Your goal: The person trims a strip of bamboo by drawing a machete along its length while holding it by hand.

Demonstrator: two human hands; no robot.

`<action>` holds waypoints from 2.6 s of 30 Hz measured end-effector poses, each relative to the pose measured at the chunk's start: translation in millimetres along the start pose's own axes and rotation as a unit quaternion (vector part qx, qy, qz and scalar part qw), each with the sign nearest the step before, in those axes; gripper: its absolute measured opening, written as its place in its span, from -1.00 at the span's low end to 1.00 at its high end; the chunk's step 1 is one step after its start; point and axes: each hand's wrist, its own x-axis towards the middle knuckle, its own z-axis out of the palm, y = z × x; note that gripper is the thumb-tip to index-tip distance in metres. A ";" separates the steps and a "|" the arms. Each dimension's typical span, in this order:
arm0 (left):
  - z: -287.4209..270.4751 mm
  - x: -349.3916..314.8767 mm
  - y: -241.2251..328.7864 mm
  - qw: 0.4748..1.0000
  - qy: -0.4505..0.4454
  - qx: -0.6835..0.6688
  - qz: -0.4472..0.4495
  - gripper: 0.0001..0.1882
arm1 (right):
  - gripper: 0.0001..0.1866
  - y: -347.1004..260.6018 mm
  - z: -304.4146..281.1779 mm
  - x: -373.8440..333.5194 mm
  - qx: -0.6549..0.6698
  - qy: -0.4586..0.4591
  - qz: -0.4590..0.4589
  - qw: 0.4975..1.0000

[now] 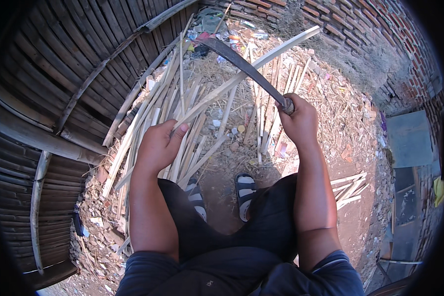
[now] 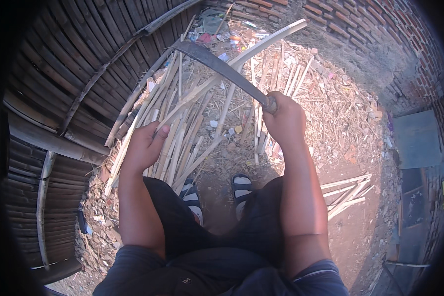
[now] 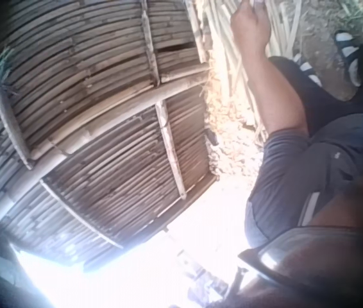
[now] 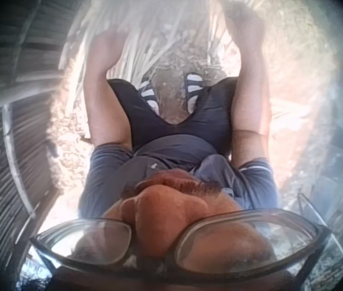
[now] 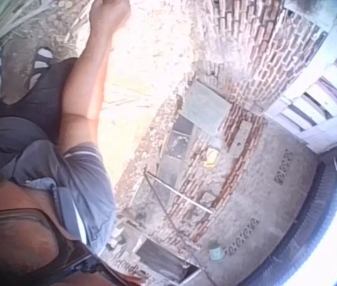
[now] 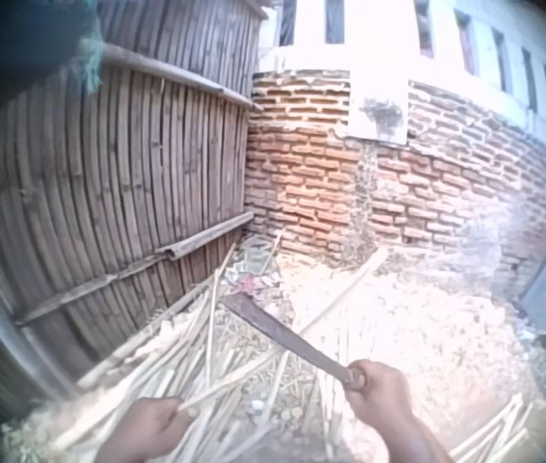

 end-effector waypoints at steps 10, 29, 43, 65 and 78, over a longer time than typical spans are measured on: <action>-2.2 -3.2 0.4 1.000 0.009 -0.020 -0.005 -0.47 | -0.77 1.8 0.9 3.8 0.001 0.002 -0.012 1.000; 0.0 -1.1 -0.9 1.000 0.008 -0.004 0.005 -0.50 | -0.79 -1.0 -11.2 4.6 0.011 0.002 0.081 0.997; 0.5 -1.2 -4.2 1.000 0.021 -0.010 0.021 -0.49 | -0.79 4.7 -8.3 6.8 -0.011 0.003 0.059 0.998; 1.3 -1.6 -0.9 0.999 0.013 -0.032 0.006 -0.47 | -0.74 -6.9 -3.4 -2.2 -0.033 -0.034 -0.079 0.996; 1.0 -0.3 -1.6 1.000 0.005 -0.006 -0.006 -0.48 | -0.76 0.0 -1.1 -0.4 -0.006 -0.038 -0.022 0.999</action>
